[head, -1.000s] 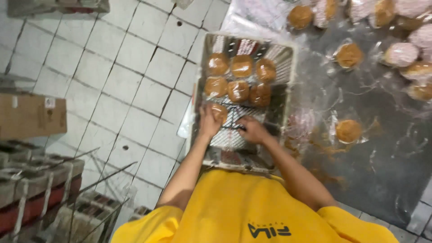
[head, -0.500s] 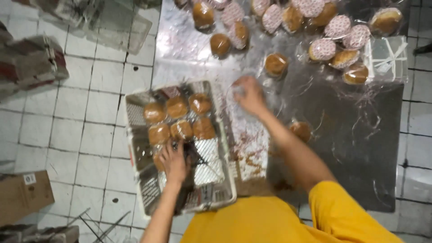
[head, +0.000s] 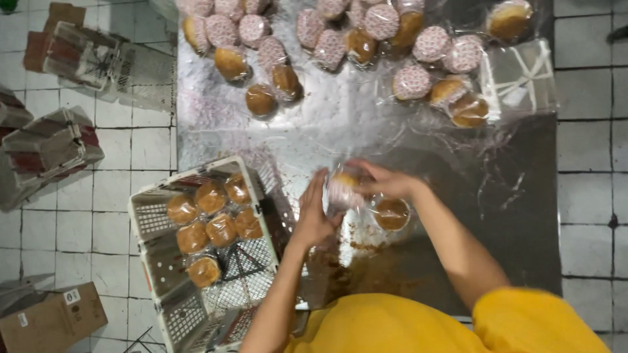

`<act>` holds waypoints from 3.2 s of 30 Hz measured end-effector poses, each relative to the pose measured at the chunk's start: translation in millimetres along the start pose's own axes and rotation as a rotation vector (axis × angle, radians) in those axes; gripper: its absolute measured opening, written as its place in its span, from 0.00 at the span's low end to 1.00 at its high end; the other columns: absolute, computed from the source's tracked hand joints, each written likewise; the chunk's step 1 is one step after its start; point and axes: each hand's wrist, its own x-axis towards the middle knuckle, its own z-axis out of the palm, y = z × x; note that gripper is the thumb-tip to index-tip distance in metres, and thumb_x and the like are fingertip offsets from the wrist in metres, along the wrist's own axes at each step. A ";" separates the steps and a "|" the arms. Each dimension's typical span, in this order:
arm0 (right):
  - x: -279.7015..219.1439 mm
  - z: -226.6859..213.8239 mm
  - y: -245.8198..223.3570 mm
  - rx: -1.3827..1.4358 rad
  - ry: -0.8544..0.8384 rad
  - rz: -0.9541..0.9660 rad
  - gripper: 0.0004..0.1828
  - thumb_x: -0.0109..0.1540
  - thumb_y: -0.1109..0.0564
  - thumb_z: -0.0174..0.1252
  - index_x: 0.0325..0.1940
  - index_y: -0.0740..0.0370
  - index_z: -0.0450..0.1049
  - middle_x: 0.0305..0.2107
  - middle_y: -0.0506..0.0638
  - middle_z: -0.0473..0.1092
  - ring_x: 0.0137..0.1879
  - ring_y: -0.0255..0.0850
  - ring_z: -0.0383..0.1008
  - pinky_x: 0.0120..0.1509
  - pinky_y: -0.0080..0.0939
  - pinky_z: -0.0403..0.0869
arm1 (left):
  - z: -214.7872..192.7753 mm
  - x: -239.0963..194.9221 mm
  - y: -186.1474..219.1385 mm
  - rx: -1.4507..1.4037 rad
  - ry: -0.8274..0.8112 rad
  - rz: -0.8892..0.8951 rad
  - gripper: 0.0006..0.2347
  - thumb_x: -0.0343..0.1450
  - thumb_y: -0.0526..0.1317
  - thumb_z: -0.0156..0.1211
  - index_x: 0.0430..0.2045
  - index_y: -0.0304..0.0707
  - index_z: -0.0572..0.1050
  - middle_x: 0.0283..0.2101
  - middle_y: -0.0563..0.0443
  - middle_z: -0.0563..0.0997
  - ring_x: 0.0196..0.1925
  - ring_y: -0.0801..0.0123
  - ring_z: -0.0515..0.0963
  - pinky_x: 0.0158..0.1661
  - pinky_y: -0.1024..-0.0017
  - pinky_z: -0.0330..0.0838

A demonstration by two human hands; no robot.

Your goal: The person picks up individually wrapped buns from a metal table and places them into a white plastic basket. The person handles the buns one at a time, arranging them in rows within the basket.

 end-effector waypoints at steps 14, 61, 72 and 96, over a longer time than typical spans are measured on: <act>-134.9 91.7 68.2 0.067 0.590 -0.298 0.18 0.65 0.54 0.61 0.58 0.63 0.77 0.43 0.56 0.79 0.51 0.42 0.79 0.57 0.47 0.76 | 25.9 -51.0 32.9 -1.277 -0.207 0.001 0.35 0.61 0.40 0.75 0.64 0.34 0.67 0.52 0.38 0.81 0.50 0.61 0.83 0.54 0.62 0.77; -243.7 215.4 -15.3 -1.365 1.223 -1.046 0.05 0.59 0.70 0.56 0.34 0.71 0.78 0.24 0.57 0.74 0.26 0.41 0.73 0.28 0.38 0.74 | -41.4 -258.1 53.8 -0.583 -0.909 0.568 0.40 0.60 0.47 0.69 0.68 0.40 0.56 0.69 0.42 0.64 0.68 0.56 0.69 0.65 0.62 0.69; -225.7 147.1 46.5 -1.412 0.401 0.594 0.20 0.67 0.43 0.50 0.62 0.40 0.75 0.65 0.35 0.70 0.78 0.39 0.60 0.85 0.60 0.40 | 24.3 -195.6 -37.4 -1.061 -0.232 0.264 0.49 0.54 0.23 0.73 0.72 0.41 0.51 0.63 0.33 0.71 0.64 0.47 0.73 0.64 0.57 0.68; -103.6 84.6 134.6 0.659 0.556 -0.286 0.11 0.59 0.59 0.71 0.36 0.58 0.73 0.28 0.39 0.65 0.36 0.28 0.69 0.40 0.24 0.70 | 105.1 -115.6 18.4 -1.058 0.644 -0.415 0.04 0.73 0.38 0.65 0.35 0.37 0.82 0.31 0.54 0.81 0.36 0.73 0.81 0.37 0.70 0.83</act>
